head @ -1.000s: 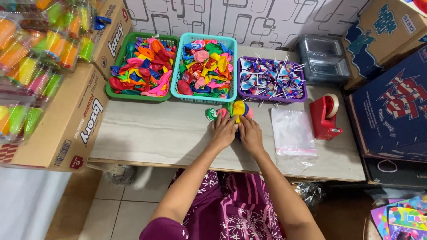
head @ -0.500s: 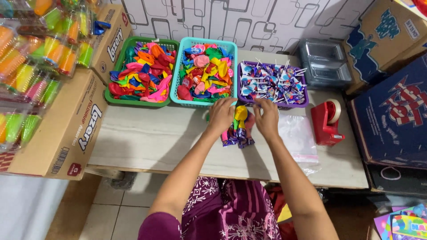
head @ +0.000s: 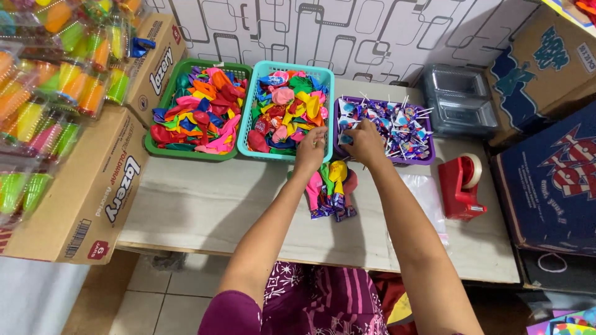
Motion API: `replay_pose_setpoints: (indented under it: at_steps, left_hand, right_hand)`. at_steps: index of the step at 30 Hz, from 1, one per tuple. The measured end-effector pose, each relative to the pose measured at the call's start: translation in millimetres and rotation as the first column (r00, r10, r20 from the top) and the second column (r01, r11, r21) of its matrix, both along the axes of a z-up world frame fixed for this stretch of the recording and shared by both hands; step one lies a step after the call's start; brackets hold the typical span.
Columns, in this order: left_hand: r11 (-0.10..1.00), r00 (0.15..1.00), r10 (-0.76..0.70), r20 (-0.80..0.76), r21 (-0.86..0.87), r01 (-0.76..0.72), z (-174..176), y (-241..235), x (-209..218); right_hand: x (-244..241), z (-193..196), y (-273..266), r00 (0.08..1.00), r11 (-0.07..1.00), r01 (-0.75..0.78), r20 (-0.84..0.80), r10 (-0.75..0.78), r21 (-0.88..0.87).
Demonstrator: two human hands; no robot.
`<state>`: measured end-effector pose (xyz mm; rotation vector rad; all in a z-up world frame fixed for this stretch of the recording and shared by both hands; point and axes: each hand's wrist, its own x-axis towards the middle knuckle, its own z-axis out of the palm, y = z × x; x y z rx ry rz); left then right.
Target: Assembling sets of colorful balloons by picking them from different storage bins.
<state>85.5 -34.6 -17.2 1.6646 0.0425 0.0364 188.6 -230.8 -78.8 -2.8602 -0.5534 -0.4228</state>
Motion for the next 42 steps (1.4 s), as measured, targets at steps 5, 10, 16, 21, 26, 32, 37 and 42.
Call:
replay_pose_setpoints:
  at_steps: [5, 10, 16, 21, 26, 32, 37, 42]
  left_hand:
    - [0.999, 0.999, 0.031, -0.017, 0.007, -0.031, -7, 4, 0]
    - [0.998, 0.998, 0.055, -0.022, -0.022, -0.056, -20, 2, 5]
    - [0.992, 0.994, 0.101, 0.037, -0.076, -0.098, -9, -25, -15]
    - [0.786, 0.996, 0.028, -0.079, -0.614, -0.071, -7, -45, -35]
    - [0.899, 0.997, 0.057, -0.055, -0.431, -0.075, -42, -27, -37]
    - [0.952, 1.000, 0.024, 0.005, -0.306, -0.021, -56, -1, -67]
    - [0.973, 0.997, 0.075, 0.014, -0.220, -0.070, -71, 6, -76]
    - [0.987, 0.999, 0.045, 0.023, -0.158, -0.041, -83, 10, -76]
  right_hand:
    - [3, -10, -7, 0.934, 0.984, -0.151, 0.339, 0.113, 0.089]
    - [-48, 63, -6, 0.997, 0.730, 0.042, 0.023, -0.079, 0.682]
    - [-79, 60, 3, 0.978, -0.065, 0.187, -0.192, -0.081, 0.980]
    - [-128, 14, 25, 0.952, -0.357, 0.298, -0.250, 0.174, 0.885]
    - [-182, 49, 51, 0.962, -0.129, 0.259, -0.244, 0.124, 0.957]
    - [-188, 25, 39, 0.973, 0.419, 0.097, -0.174, 0.152, 0.903]
    - [-191, 6, 43, 0.968, 0.492, 0.084, -0.188, 0.167, 0.867]
    - [-192, 6, 44, 0.910, 0.427, 0.202, -0.330, 0.250, 0.881]
